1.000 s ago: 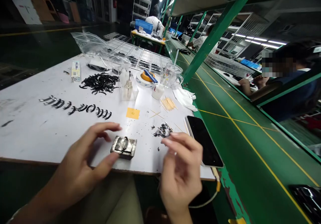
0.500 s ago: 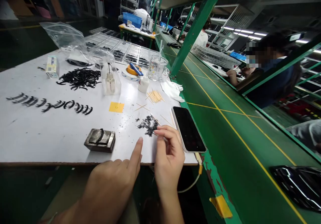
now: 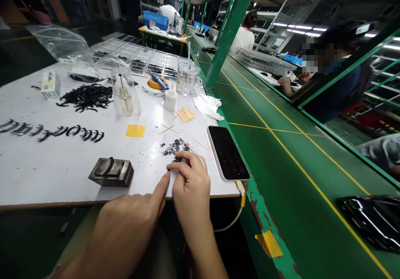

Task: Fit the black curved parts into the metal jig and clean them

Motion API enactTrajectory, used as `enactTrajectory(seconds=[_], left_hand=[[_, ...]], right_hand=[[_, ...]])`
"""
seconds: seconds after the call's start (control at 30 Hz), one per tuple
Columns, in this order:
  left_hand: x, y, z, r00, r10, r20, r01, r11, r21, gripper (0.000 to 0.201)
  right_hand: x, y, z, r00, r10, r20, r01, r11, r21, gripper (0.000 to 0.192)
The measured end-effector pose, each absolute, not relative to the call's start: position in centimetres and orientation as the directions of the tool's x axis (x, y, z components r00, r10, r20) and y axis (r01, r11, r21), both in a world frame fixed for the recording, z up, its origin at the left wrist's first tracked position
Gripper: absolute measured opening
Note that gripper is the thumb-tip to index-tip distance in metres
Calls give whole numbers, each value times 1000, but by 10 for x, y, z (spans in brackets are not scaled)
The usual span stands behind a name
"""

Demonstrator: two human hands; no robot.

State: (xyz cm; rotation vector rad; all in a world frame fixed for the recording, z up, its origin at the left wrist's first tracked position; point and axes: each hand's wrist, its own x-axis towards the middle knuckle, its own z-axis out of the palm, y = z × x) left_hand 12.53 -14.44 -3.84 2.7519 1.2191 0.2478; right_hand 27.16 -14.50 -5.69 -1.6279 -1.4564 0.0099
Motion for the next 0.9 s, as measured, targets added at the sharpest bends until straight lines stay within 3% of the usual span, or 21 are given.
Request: enactTrajectory(seconds=[0.23, 0.4, 0.73, 0.9], left_hand=[[126, -142, -34, 653, 752, 86, 728, -656, 201, 48], [128, -142, -29, 668, 741, 71, 728, -670, 145, 50], [133, -137, -18, 673, 737, -59, 737, -663, 131, 50], [133, -137, -18, 673, 738, -48, 735, -660, 158, 47]], right_hand=[[271, -145, -57, 304, 769, 562, 794, 122, -595, 41], [271, -145, -57, 292, 779, 555, 794, 126, -595, 42], [269, -145, -58, 295, 772, 562, 804, 118, -583, 40], [270, -146, -56, 358, 752, 554, 754, 117, -646, 39]])
